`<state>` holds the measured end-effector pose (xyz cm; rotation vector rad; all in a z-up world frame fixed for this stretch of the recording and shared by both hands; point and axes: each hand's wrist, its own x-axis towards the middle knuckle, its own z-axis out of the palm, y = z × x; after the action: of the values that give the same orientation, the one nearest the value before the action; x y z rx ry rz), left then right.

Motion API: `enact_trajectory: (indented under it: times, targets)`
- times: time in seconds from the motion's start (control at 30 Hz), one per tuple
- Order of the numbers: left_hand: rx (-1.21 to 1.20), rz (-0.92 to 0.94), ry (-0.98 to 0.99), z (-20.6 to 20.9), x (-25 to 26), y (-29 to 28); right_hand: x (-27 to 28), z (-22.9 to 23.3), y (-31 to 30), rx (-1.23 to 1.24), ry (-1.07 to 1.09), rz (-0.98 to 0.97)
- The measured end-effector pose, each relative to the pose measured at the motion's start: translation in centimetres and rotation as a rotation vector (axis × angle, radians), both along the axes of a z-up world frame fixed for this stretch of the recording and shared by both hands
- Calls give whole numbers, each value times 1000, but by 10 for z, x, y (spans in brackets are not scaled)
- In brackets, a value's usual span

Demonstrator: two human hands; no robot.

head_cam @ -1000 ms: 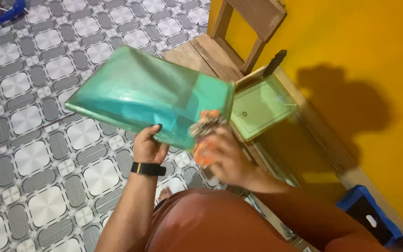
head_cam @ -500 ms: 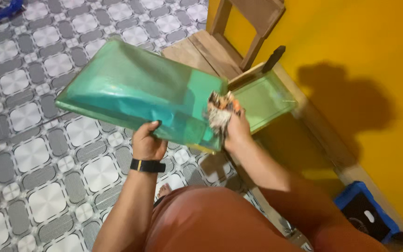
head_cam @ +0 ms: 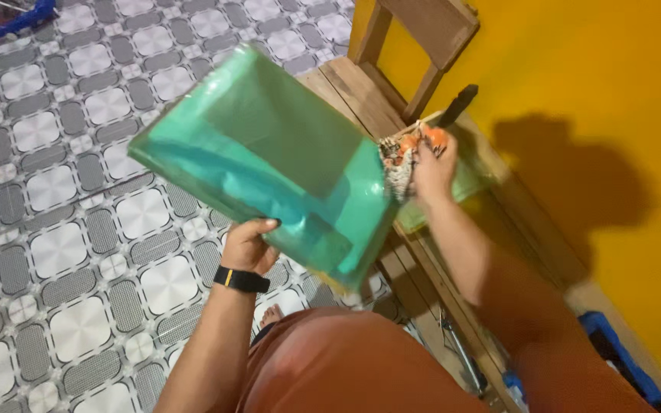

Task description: The person wipes the surfaces of several plastic-wrapped items using a patterned cloth. They handle a blue plastic bag, a black plastic bag, and two green-wrapped packages, wiping each one and placing them on a wooden shelf. The person also wipes an orange plastic chair before placing it under the shelf.

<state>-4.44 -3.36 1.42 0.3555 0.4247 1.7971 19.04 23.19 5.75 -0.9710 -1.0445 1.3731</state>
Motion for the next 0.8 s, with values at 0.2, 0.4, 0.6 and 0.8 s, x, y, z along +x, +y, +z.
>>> enact_trajectory:
  times: [0.2,0.4,0.6,0.8]
  targets:
    - [-67,-132,76,27,26,6,-45,51,-7,338,-469,509]
    - [-176,-169,139,19,40,27,-94,95,-101,1145,-637,526]
    - [80,-235,-47,-11,36,22,-85,94,-94,1450,-647,799]
    - [-127,-245,166,22,47,29,-116,119,-73,1004,-720,469]
